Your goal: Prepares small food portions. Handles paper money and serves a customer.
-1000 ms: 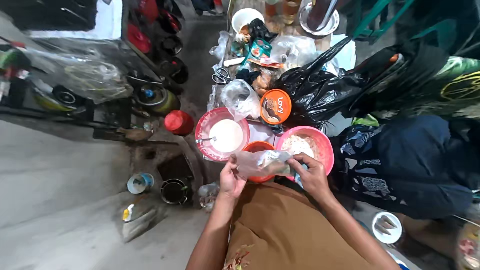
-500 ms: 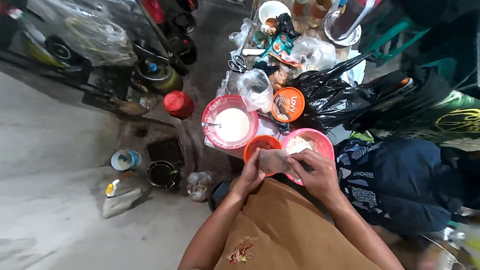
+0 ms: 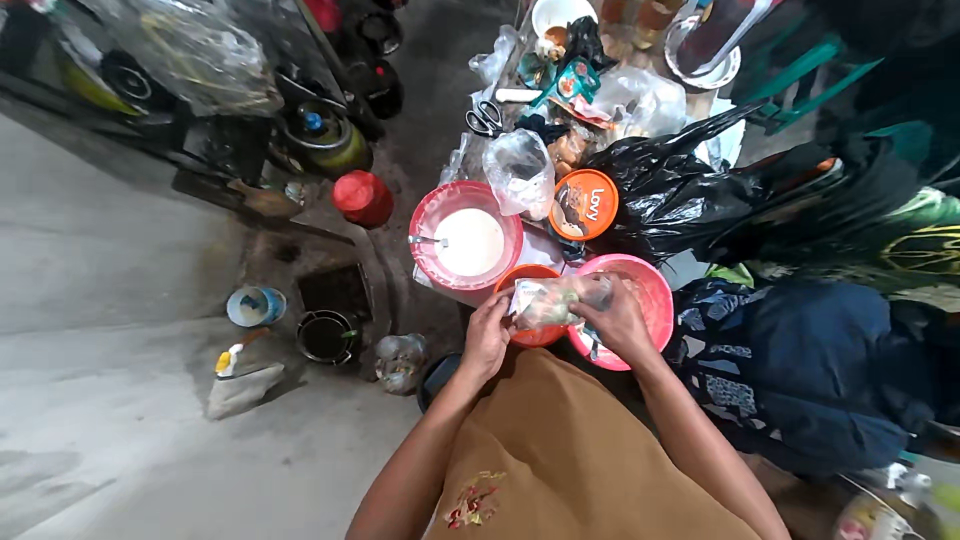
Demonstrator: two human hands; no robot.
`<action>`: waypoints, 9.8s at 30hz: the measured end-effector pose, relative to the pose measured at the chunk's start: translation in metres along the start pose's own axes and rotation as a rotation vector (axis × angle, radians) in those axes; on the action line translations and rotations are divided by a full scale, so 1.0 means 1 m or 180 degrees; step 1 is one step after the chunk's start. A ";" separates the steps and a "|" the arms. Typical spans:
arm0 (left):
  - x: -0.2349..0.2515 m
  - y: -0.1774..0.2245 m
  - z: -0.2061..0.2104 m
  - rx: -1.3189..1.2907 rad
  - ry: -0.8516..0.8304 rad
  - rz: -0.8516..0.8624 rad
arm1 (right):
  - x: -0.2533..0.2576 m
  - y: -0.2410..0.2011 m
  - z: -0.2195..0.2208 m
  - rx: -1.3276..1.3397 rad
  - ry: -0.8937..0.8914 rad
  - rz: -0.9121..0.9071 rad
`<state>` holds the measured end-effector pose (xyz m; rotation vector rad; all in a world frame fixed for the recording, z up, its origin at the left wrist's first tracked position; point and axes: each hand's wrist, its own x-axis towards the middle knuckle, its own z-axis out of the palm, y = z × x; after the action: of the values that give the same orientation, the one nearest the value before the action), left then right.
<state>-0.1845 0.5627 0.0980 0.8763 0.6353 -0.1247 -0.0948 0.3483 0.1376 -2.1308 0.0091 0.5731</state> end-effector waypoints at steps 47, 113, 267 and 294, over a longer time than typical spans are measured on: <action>-0.016 -0.006 -0.012 0.2859 0.0967 0.0793 | 0.003 0.010 0.037 -0.1180 -0.0092 -0.1204; -0.006 -0.013 0.016 0.2123 0.0484 0.0838 | 0.030 0.023 0.042 0.0615 -0.0549 -0.0796; -0.036 0.039 -0.074 0.0051 0.0513 0.0967 | 0.052 -0.011 0.124 -0.3333 -0.1400 -0.0945; 0.011 0.049 0.027 0.0381 0.0484 0.1513 | 0.023 -0.049 0.048 0.1040 -0.1375 -0.0694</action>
<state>-0.1460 0.5756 0.1378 1.1378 0.5485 0.3378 -0.0828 0.4198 0.1431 -1.6348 -0.3430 0.8279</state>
